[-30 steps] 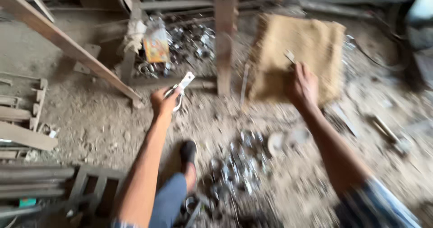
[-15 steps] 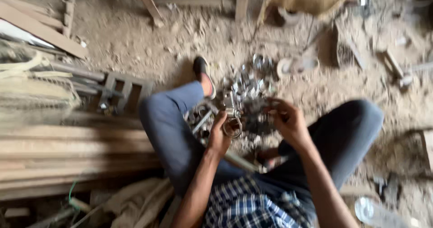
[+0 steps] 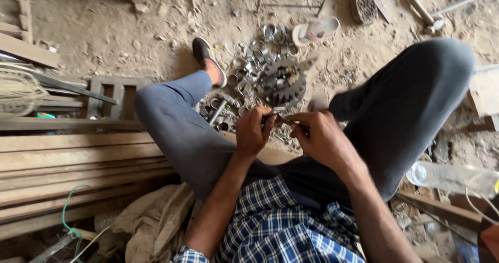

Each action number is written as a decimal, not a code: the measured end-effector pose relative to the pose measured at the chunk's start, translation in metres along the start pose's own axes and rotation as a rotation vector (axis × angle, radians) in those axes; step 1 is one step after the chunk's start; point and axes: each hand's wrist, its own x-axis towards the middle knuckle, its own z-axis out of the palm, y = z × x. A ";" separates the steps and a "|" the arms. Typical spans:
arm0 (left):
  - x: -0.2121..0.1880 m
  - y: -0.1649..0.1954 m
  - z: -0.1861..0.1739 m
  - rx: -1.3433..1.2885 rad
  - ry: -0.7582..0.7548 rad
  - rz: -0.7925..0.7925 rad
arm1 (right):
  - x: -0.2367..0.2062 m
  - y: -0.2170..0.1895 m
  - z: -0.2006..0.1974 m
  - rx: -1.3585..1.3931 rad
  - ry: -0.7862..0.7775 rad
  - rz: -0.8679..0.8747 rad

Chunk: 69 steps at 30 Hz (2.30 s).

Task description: The person sits on the floor and uses a wrench to tighten bolts on metal eyelet assemblies. They repeatedly pick up parts, adjust them with the wrench, and place them on a nearby wooden shelf.

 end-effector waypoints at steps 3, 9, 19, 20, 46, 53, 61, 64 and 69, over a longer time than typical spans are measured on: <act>-0.003 0.001 -0.005 0.136 0.006 0.221 | -0.003 -0.007 0.001 -0.061 -0.199 0.171; -0.004 -0.013 -0.018 0.073 0.132 0.260 | 0.001 -0.013 0.032 0.011 -0.114 0.207; -0.015 -0.031 -0.005 -0.153 0.244 -0.255 | 0.000 -0.004 0.089 0.108 -0.035 0.150; -0.017 -0.033 -0.006 -0.132 0.269 -0.253 | 0.001 -0.004 0.093 0.070 -0.067 0.210; 0.046 -0.108 -0.014 -1.036 0.129 -1.088 | 0.183 -0.004 0.014 -0.299 -0.346 -0.045; 0.046 -0.102 -0.017 -0.433 0.045 -0.525 | 0.225 -0.032 0.023 -0.491 -0.547 0.209; 0.038 -0.102 -0.014 -0.188 -0.061 -0.247 | 0.251 -0.056 0.033 -0.759 -0.795 0.149; 0.036 -0.102 -0.015 0.019 -0.099 -0.168 | 0.256 -0.057 0.032 -0.741 -0.844 0.129; 0.032 -0.107 -0.014 0.053 -0.086 -0.121 | 0.256 -0.048 0.030 -0.820 -0.909 0.123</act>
